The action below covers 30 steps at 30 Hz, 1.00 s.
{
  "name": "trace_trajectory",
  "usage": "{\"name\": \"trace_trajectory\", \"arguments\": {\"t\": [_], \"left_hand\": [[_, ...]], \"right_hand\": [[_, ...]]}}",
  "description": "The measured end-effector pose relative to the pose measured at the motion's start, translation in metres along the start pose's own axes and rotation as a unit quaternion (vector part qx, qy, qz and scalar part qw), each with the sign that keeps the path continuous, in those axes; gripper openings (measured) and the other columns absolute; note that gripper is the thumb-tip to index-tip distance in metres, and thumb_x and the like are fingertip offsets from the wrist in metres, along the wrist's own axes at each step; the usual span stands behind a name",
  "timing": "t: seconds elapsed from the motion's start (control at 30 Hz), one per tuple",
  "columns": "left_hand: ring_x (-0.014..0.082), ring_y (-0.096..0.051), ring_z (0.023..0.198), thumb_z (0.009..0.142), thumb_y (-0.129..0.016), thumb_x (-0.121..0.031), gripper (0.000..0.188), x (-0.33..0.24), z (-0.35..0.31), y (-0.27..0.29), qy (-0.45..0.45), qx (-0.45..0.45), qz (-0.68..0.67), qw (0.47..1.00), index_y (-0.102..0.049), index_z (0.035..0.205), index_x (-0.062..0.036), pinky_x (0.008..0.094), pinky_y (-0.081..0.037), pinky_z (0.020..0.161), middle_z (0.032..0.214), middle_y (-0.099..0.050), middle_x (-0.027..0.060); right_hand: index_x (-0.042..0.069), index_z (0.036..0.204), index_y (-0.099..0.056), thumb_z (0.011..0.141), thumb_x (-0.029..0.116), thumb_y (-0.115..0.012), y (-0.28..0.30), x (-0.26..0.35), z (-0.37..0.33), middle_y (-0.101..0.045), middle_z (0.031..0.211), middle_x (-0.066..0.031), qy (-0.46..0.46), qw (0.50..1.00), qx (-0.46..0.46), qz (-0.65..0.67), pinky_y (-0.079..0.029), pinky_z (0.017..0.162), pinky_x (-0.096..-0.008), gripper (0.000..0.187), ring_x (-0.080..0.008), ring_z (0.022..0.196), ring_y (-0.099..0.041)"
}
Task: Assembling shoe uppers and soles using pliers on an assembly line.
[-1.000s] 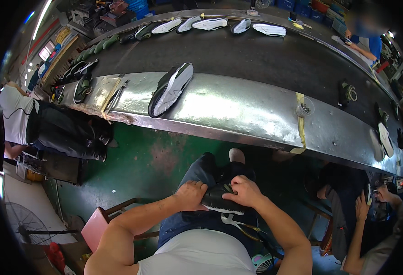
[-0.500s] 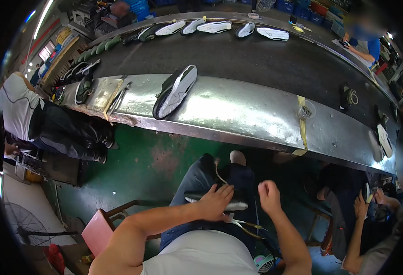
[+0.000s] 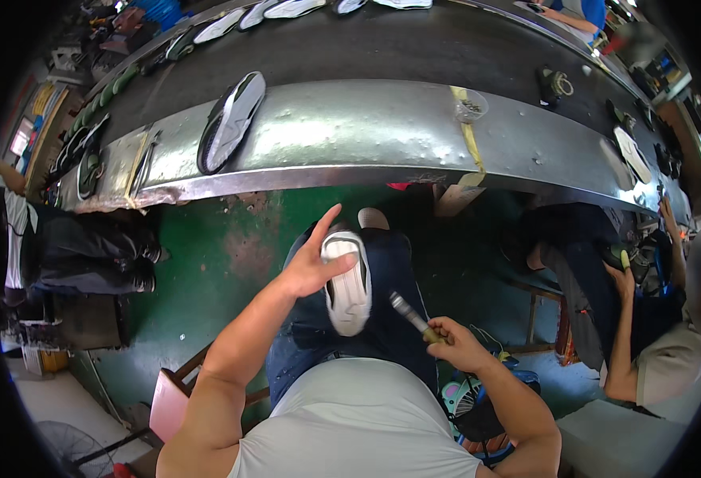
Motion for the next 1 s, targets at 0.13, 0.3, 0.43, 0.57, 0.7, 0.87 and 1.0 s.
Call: {"name": "trace_trajectory", "arguments": {"t": [0.13,0.3,0.43,0.57,0.7,0.87,1.0], "left_hand": [[0.0189,-0.052,0.120,0.092,-0.074,-0.021,0.083,0.031,-0.044,-0.013,0.030,-0.012,-0.167,0.985,-0.023,0.157,-0.0179,0.0345,-0.040,0.107,0.129,-0.055,0.0089],[0.0188,-0.052,0.119,0.098,-0.064,-0.029,0.071,0.039,-0.059,-0.012,0.025,-0.021,-0.179,0.983,-0.023,0.154,-0.0150,0.0341,-0.041,0.105,0.126,-0.056,0.0096],[0.0172,-0.049,0.119,0.104,-0.052,-0.038,0.066,0.043,-0.055,-0.016,-0.018,0.014,-0.160,0.987,-0.018,0.156,-0.0144,0.0332,-0.038,0.106,0.126,-0.054,0.0075],[0.0198,-0.048,0.124,0.105,-0.047,-0.042,0.067,0.037,-0.047,-0.020,-0.072,-0.014,-0.024,0.997,-0.019,0.155,-0.0084,0.0339,-0.035,0.109,0.130,-0.052,0.0112],[0.0234,-0.046,0.128,0.105,-0.044,-0.044,0.066,0.035,-0.033,-0.028,-0.048,0.002,-0.020,0.999,-0.021,0.154,-0.0058,0.0349,-0.033,0.111,0.134,-0.050,0.0159],[0.0374,-0.035,0.142,0.104,-0.046,-0.044,0.069,0.027,-0.024,-0.039,-0.013,0.043,-0.084,0.995,-0.025,0.152,0.0005,0.0407,-0.027,0.117,0.151,-0.033,0.0263],[0.0369,-0.044,0.135,0.102,-0.050,-0.044,0.067,0.026,-0.011,-0.036,-0.013,0.024,-0.016,0.999,-0.032,0.149,0.0013,0.0398,-0.033,0.114,0.144,-0.044,0.0272]], "right_hand": [[0.001,0.123,-0.060,0.091,0.012,-0.064,-0.015,0.037,-0.004,-0.069,0.100,-0.0081,-0.018,0.994,0.002,0.111,-0.051,0.078,-0.0288,0.034,-0.0121,0.088,-0.065],[-0.002,0.125,-0.058,0.099,0.020,-0.058,-0.044,0.088,0.004,-0.071,0.097,-0.0083,0.010,0.997,0.067,-0.042,-0.051,0.082,-0.0290,0.034,-0.0140,0.089,-0.066],[-0.002,0.127,-0.058,0.100,0.020,-0.056,-0.058,0.092,0.024,-0.072,0.102,-0.0097,0.073,0.994,0.078,0.027,-0.050,0.086,-0.0278,0.035,-0.0142,0.096,-0.067],[-0.002,0.129,-0.055,0.102,0.019,-0.055,-0.060,0.104,0.023,-0.065,0.117,-0.0112,-0.003,0.967,0.139,0.213,-0.052,0.086,-0.0304,0.034,-0.0156,0.097,-0.064],[-0.002,0.130,-0.053,0.102,0.023,-0.058,-0.048,0.095,0.027,-0.063,0.122,-0.0127,-0.054,0.941,0.152,0.298,-0.054,0.092,-0.0375,0.038,-0.0214,0.103,-0.065],[-0.001,0.129,-0.053,0.102,0.024,-0.058,-0.030,0.105,0.020,-0.062,0.114,-0.0112,-0.087,0.955,0.125,0.255,-0.055,0.092,-0.0376,0.038,-0.0196,0.098,-0.064],[0.002,0.114,-0.059,0.102,0.025,-0.055,-0.018,0.092,0.038,-0.063,0.088,-0.0055,-0.106,0.966,0.126,0.200,-0.054,0.067,-0.0280,0.026,-0.0146,0.076,-0.063]]}}
Point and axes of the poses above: each hand's wrist, its own z-axis towards the middle knuckle, its own y-axis out of the back of the hand, x = y × z, the point moved 7 cm from there along z, towards the middle knuckle
